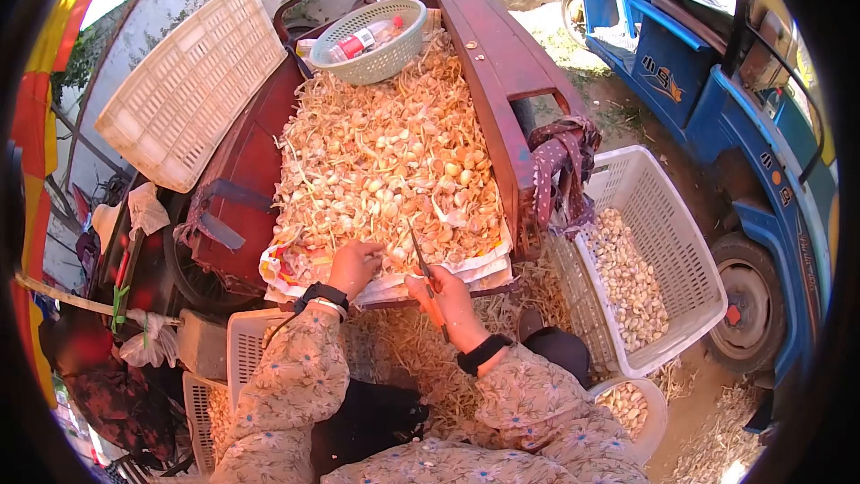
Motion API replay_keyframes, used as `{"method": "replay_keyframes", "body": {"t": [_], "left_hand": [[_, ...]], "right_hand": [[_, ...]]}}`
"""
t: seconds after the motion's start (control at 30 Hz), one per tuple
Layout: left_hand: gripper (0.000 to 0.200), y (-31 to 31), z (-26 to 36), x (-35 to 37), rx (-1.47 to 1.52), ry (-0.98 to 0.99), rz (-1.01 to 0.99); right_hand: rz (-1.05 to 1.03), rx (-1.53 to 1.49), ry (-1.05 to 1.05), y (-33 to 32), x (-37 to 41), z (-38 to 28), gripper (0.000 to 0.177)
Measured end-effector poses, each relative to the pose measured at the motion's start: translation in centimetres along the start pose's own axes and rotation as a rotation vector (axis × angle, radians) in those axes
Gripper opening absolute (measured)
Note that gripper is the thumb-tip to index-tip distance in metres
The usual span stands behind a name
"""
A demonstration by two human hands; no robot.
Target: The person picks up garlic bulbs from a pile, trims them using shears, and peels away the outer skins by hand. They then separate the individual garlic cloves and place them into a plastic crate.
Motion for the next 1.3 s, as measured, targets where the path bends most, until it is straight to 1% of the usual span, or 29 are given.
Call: {"method": "replay_keyframes", "body": {"t": [0.03,0.1,0.13,0.17,0.2,0.23,0.33,0.43,0.47,0.53,0.57,0.6,0.63,0.7,0.73,0.8,0.83,0.9,0.97,1.03,1.1,1.17,1.23,1.3], "left_hand": [[0.019,0.2,0.6,-0.2,-0.019,0.054,-0.015],[0.017,0.7,0.5,-0.3,-0.007,0.080,-0.062],[0.017,0.8,1.3,-0.1,-0.087,0.023,-0.131],[0.018,1.5,0.9,-0.3,-0.139,0.056,-0.145],[0.018,1.3,1.1,-0.1,-0.139,0.037,-0.145],[0.018,1.1,1.3,-0.1,-0.140,0.018,-0.146],[0.018,0.8,0.3,-0.6,-0.081,-0.030,-0.262],[0.018,0.9,-2.9,0.3,0.586,-0.505,-0.474],[0.017,0.6,-3.0,-0.3,0.714,-0.514,-0.491],[0.016,-1.8,-1.6,-3.4,1.074,-0.479,-0.406],[0.018,-5.5,-0.5,-6.4,1.140,-0.375,-0.190],[0.026,-9.7,0.6,-10.2,1.291,-0.105,-0.046],[0.034,-14.7,3.1,-11.8,1.342,0.047,0.204],[0.036,-17.6,3.7,-13.9,1.373,0.066,0.277],[0.036,-16.4,3.4,-13.8,1.301,0.004,0.213],[0.035,-13.2,2.4,-12.5,1.144,-0.123,0.082],[0.033,-10.8,2.2,-11.0,1.082,-0.185,-0.040],[0.030,-5.7,1.7,-7.2,0.825,-0.313,-0.251],[0.030,-1.1,-0.3,-3.9,0.651,-0.330,-0.342],[0.026,1.4,-1.8,-1.5,0.605,-0.336,-0.286],[0.023,2.3,-2.8,-0.4,0.569,-0.299,-0.221],[0.023,2.7,-3.7,-0.2,0.413,-0.186,-0.154],[0.024,2.3,-2.4,-0.1,0.315,-0.071,-0.095],[0.024,1.8,-1.4,0.1,0.315,-0.048,-0.084]], "right_hand": [[0.006,-0.008,0.014,-0.2,0.1,0.0,0.039],[0.005,-0.017,0.005,-0.3,0.2,0.1,0.039],[0.003,0.000,-0.005,-0.4,0.2,0.2,0.038],[0.001,0.015,-0.012,-0.6,0.2,0.5,0.038],[-0.006,0.056,-0.021,-0.6,0.2,0.6,0.037],[-0.015,0.028,-0.010,-0.4,0.3,0.8,0.036],[-0.029,-0.018,0.012,0.0,1.2,0.4,0.034],[-0.045,-0.012,0.047,-0.6,1.4,1.7,0.033],[-0.054,0.013,0.036,-0.4,1.5,1.7,0.034],[-0.070,0.064,0.009,0.1,1.5,1.5,0.035],[-0.078,0.061,-0.006,0.2,1.4,1.4,0.034],[-0.085,0.058,-0.018,0.3,1.3,1.3,0.034],[-0.094,0.060,-0.027,0.5,1.2,1.3,0.033],[-0.080,0.059,-0.016,0.2,1.2,1.0,0.034],[-0.075,0.057,-0.008,0.0,1.2,0.9,0.034],[-0.019,0.079,-0.056,-0.9,1.1,0.8,0.034],[0.011,0.086,-0.075,-1.3,1.3,0.5,0.035],[0.018,-0.012,0.010,-1.8,1.3,0.7,0.035],[0.027,-0.081,0.016,-2.2,1.1,0.9,0.036],[0.045,-0.110,0.034,-1.9,1.5,-0.3,0.037],[0.050,-0.073,0.036,-1.8,1.5,-0.2,0.037],[0.042,-0.055,0.028,-1.6,1.3,-0.4,0.037],[0.049,-0.062,0.028,-1.5,1.2,-0.3,0.038],[0.040,-0.055,0.020,-1.5,0.7,0.0,0.039]]}}
Point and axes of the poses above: each hand's wrist, its own x-axis away from the middle knuckle, its own y-axis out of the palm, z = x × y, the point moved 10 cm from there along -x, towards the middle knuckle, and after that the axes turned 12 degrees about -z, right-handed, at the moved point
